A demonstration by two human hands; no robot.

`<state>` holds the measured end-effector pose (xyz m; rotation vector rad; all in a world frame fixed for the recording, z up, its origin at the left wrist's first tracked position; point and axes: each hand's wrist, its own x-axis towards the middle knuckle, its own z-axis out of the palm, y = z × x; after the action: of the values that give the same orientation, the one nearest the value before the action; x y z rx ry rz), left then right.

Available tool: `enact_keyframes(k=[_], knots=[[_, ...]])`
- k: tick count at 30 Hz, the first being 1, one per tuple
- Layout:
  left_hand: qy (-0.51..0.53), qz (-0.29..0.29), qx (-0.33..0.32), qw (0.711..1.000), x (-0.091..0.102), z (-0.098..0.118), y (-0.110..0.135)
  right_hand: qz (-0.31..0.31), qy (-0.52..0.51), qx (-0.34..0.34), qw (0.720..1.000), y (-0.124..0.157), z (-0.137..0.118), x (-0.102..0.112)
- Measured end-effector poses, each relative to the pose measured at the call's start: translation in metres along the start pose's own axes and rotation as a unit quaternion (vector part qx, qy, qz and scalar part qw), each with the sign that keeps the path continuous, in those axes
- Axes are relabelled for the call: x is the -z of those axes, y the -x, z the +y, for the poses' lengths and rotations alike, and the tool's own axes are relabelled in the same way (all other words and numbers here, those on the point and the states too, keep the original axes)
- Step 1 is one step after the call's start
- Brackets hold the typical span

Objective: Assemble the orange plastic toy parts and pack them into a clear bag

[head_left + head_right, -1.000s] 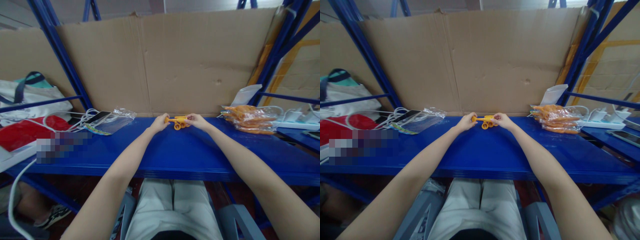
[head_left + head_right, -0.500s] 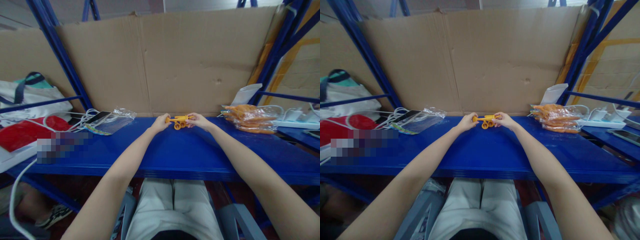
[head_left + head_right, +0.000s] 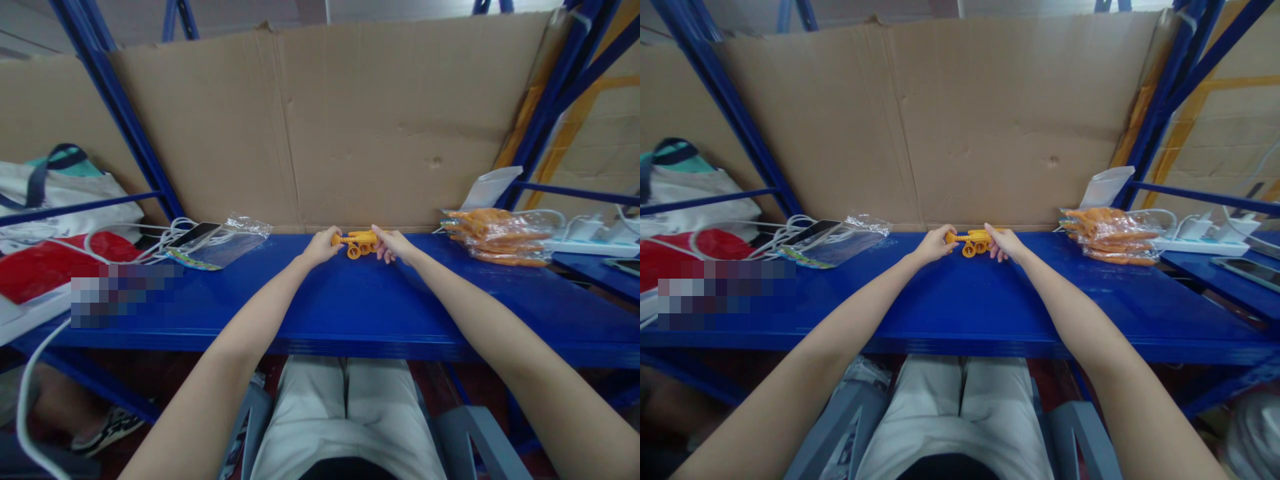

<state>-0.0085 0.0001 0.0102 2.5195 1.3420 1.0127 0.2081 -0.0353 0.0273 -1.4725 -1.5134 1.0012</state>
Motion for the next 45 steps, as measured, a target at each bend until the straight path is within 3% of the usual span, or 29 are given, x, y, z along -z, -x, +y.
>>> enact_keyframes(k=[4, 10, 17, 26, 29, 34, 38, 45], knots=[[0.01, -0.002, 0.001, 1.0, 0.0, -0.002, 0.0, -0.03, 0.014, -0.017, 0.999, 0.001, 0.0, 0.003], [0.017, -0.001, 0.006, 1.0, 0.0, -0.004, 0.0, -0.078, -0.03, 0.028, 0.996, 0.002, 0.004, 0.01], [0.027, 0.007, -0.011, 1.0, -0.001, -0.004, -0.001, -0.101, -0.061, 0.033, 0.992, -0.001, 0.005, 0.015], [0.035, 0.018, -0.022, 0.999, -0.002, -0.003, -0.002, -0.015, 0.024, -0.018, 0.999, -0.001, -0.003, 0.006], [0.034, 0.016, -0.021, 0.999, -0.002, -0.005, -0.002, -0.029, 0.027, -0.027, 0.999, 0.0, -0.003, 0.007], [0.034, 0.02, -0.014, 0.999, 0.0, -0.008, -0.003, -0.114, -0.032, 0.013, 0.993, 0.0, 0.002, 0.014], [0.028, 0.011, -0.018, 0.999, 0.0, -0.008, -0.002, -0.093, -0.042, 0.043, 0.994, -0.002, 0.005, 0.015], [0.008, 0.013, -0.022, 1.0, -0.001, -0.002, -0.001, -0.058, -0.006, 0.029, 0.998, 0.002, -0.002, 0.01]])
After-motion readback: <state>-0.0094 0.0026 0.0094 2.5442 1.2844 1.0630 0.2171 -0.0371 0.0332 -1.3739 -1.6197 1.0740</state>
